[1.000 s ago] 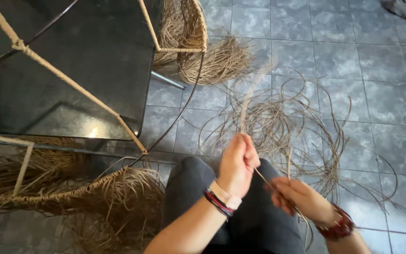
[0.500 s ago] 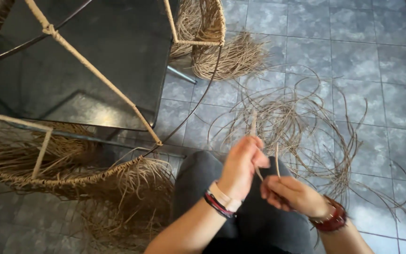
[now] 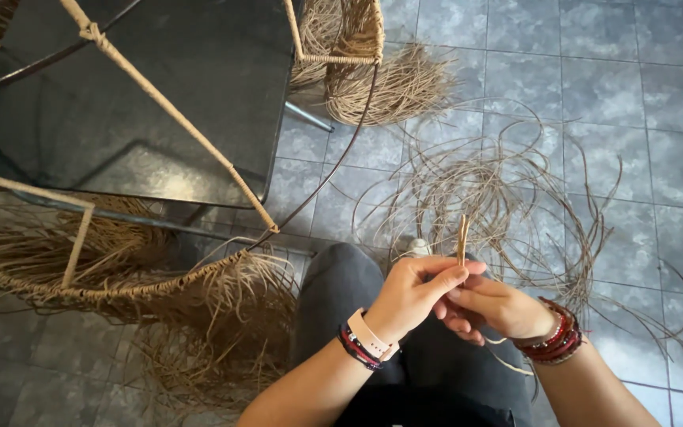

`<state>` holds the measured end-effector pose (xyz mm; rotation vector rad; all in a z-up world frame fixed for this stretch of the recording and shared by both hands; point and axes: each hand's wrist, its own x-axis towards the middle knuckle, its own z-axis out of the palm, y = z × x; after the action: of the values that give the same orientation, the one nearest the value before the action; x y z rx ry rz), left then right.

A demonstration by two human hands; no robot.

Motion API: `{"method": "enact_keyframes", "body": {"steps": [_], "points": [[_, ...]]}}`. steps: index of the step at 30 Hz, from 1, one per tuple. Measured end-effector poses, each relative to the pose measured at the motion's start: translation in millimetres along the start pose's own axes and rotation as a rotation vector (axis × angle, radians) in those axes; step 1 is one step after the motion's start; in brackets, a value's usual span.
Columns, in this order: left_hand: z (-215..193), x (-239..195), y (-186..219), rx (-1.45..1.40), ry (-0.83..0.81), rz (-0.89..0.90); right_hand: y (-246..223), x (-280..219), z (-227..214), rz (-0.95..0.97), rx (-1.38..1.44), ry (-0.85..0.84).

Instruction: Weaving natural fiber strands onto a circular metal frame

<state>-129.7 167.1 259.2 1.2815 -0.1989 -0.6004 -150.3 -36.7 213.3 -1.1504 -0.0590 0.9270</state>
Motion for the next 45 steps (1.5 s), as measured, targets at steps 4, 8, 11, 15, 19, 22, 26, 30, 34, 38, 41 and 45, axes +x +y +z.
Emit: {"method": "enact_keyframes", "body": {"steps": [4,8,11,15,19,22,26,30,34,38,41,45], "points": [[12,6,-19,-0.137,0.096,0.079,3,2,-1,-0.051,0.01,-0.033],[2,9,-18,-0.215,0.333,0.177,-6,-16,0,-0.109,-0.189,0.207],[-19,2,-1,-0.033,0.353,0.176,-12,-30,0,-0.058,-0.551,0.512],[-18,-27,5,1.005,0.349,0.579,-26,-42,2,0.011,-0.867,0.697],[5,-32,12,1.22,0.051,0.781,-35,-31,12,0.007,-1.093,0.477],[8,-33,-13,1.33,-0.044,0.385,-45,-28,24,0.011,-1.341,0.324],[-30,-59,10,1.548,0.253,0.303,-50,-49,-9,0.296,-1.433,0.433],[-89,-88,-14,1.66,0.506,-0.033,-70,-57,-24,0.347,-1.323,0.476],[-71,-102,-1,1.67,0.521,-0.01,-75,-18,14,0.364,-1.41,0.4],[-13,-93,16,1.219,0.217,0.083,-59,24,55,0.252,-1.604,-0.029],[-29,-105,-3,1.259,0.222,0.001,-66,28,53,0.245,-1.625,-0.049],[-106,-143,-20,1.569,0.589,-0.02,-82,14,12,0.306,-1.604,0.126]]}}
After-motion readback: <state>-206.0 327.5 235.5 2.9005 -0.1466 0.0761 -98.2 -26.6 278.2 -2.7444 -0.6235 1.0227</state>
